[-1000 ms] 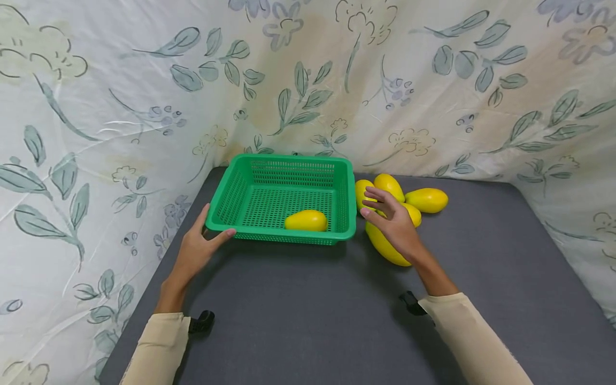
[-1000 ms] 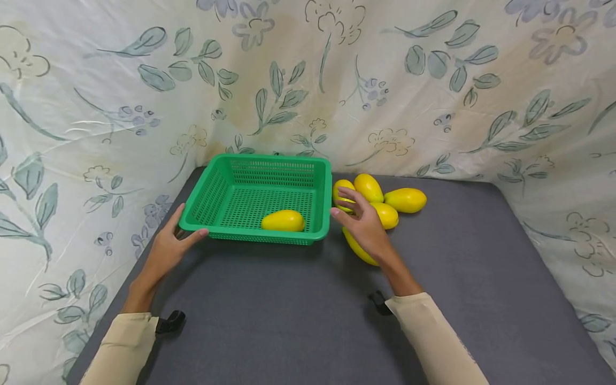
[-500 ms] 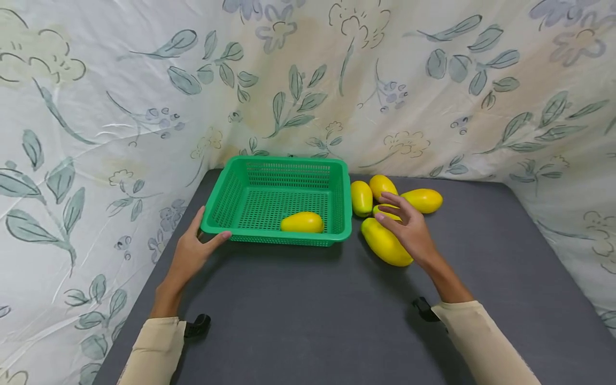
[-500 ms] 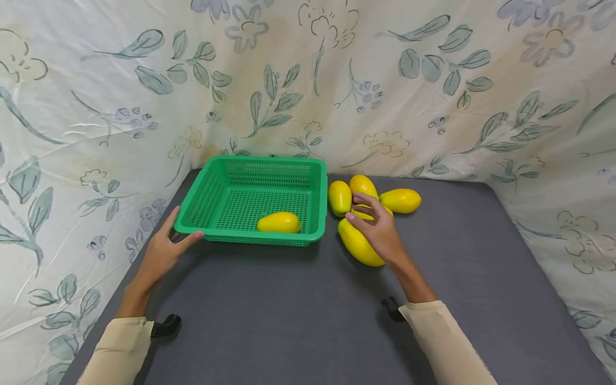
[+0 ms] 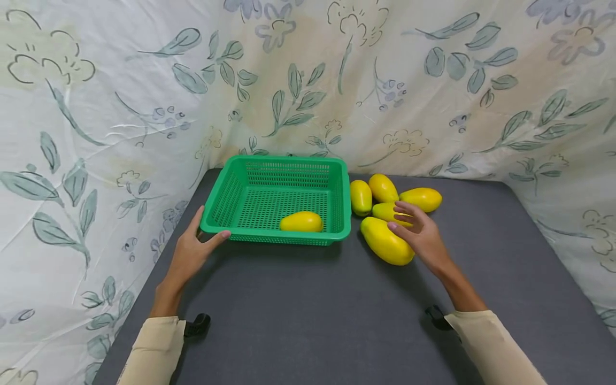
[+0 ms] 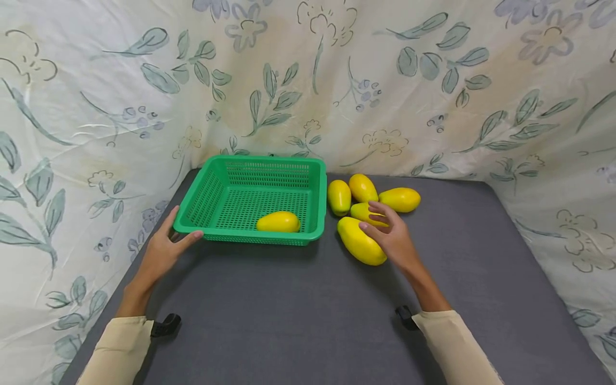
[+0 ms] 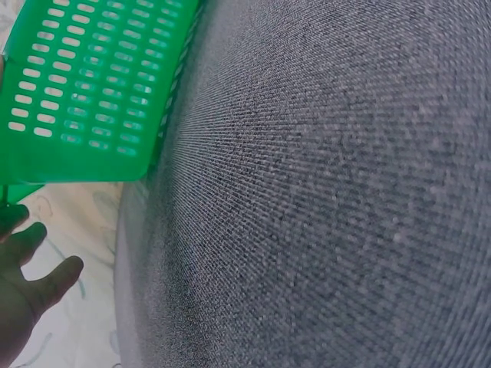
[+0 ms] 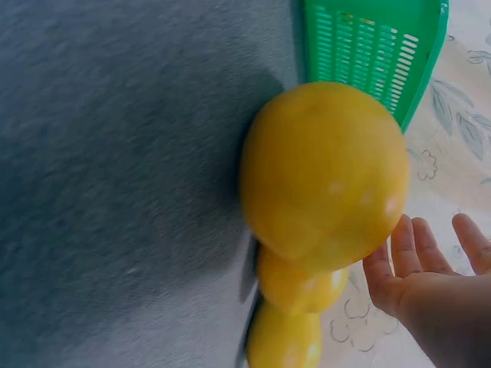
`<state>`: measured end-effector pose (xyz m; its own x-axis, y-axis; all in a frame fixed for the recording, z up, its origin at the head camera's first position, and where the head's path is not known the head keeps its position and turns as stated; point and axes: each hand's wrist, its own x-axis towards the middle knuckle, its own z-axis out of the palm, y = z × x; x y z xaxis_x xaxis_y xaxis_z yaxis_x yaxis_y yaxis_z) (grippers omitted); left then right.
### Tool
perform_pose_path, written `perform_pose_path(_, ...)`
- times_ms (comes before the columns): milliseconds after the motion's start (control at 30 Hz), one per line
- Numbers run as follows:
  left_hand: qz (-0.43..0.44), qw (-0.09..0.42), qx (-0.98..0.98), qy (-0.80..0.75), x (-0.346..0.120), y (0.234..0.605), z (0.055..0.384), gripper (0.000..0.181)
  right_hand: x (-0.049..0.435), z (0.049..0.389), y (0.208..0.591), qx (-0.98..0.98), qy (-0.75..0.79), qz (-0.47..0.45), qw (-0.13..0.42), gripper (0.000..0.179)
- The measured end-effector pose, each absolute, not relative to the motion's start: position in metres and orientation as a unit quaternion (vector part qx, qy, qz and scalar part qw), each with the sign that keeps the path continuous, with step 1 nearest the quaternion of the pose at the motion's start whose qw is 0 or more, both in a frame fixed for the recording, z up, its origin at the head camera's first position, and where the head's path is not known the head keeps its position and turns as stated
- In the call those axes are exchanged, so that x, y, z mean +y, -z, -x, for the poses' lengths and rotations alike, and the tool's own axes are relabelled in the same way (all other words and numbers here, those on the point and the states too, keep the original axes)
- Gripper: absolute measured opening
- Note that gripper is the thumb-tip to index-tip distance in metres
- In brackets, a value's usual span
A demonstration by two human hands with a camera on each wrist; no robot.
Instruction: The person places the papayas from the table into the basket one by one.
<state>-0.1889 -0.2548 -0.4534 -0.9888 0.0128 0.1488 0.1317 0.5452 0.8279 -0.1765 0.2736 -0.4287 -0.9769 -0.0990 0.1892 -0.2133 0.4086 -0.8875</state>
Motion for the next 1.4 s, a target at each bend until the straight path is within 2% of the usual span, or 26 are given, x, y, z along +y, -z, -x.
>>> perform_pose_path(800,0.039,0.064,-0.877,0.474,-0.255,0.456,0.190,0.104,0.288,0.168,0.448,-0.852,-0.520,-0.057,-0.028,0.078)
perform_pose_path(1400,0.040,0.066,-0.874,0.480,-0.256,0.458,0.191,0.105,0.289,0.167,0.459,-0.870,-0.486,-0.059,-0.053,0.084)
